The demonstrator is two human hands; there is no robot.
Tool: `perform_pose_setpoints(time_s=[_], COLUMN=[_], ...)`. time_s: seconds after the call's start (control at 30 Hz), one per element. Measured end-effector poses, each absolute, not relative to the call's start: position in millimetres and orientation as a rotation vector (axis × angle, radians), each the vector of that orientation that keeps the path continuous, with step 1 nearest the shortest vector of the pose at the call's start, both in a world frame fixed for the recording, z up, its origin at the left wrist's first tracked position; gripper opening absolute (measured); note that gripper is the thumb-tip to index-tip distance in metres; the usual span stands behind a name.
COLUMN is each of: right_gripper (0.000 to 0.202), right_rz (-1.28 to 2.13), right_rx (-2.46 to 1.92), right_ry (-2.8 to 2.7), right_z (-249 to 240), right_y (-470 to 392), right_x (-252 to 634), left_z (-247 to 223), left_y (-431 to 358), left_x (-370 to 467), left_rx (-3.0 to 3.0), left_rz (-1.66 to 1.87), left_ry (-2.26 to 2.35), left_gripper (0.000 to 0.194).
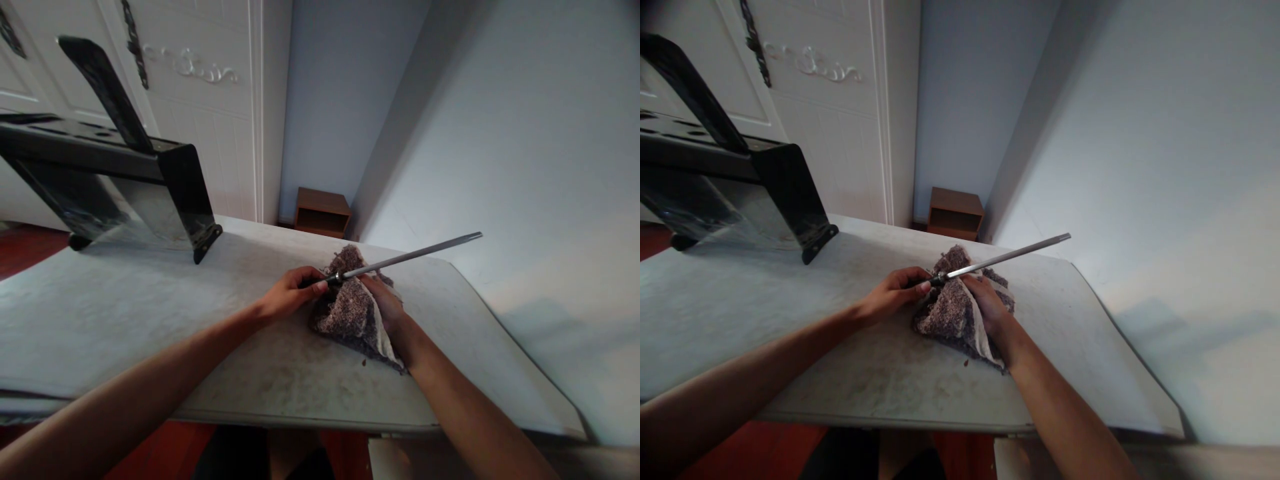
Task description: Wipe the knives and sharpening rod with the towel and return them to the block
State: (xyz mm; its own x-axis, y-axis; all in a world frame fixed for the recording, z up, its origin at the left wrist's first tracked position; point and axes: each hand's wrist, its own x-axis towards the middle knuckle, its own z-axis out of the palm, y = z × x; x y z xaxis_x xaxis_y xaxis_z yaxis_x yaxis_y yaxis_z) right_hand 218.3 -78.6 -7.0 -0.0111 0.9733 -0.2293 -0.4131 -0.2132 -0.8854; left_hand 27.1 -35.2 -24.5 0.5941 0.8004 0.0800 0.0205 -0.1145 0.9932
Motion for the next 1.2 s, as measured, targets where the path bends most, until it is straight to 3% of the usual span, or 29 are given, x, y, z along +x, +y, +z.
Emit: perform_pose_setpoints(time_s=[0.67, 1.2], right_gripper=[0.018, 0.032], right_rz=[1.636, 1.573], right_rx=[-1.065, -0.994], right_ry=[-0.798, -0.831], right_z=[-8.7, -11.4], right_y=[-77.3, -77.4], right_x=[223.1, 220.3], left_z=[-23.0, -20.0], left_y=[-36.1, -36.4], left_x=[29.3, 28.7], left_rx=[1.149, 1.184], left_rz=[0.742, 0.743], left_ry=[0.594, 0.609], left_gripper=[0.044, 0.044])
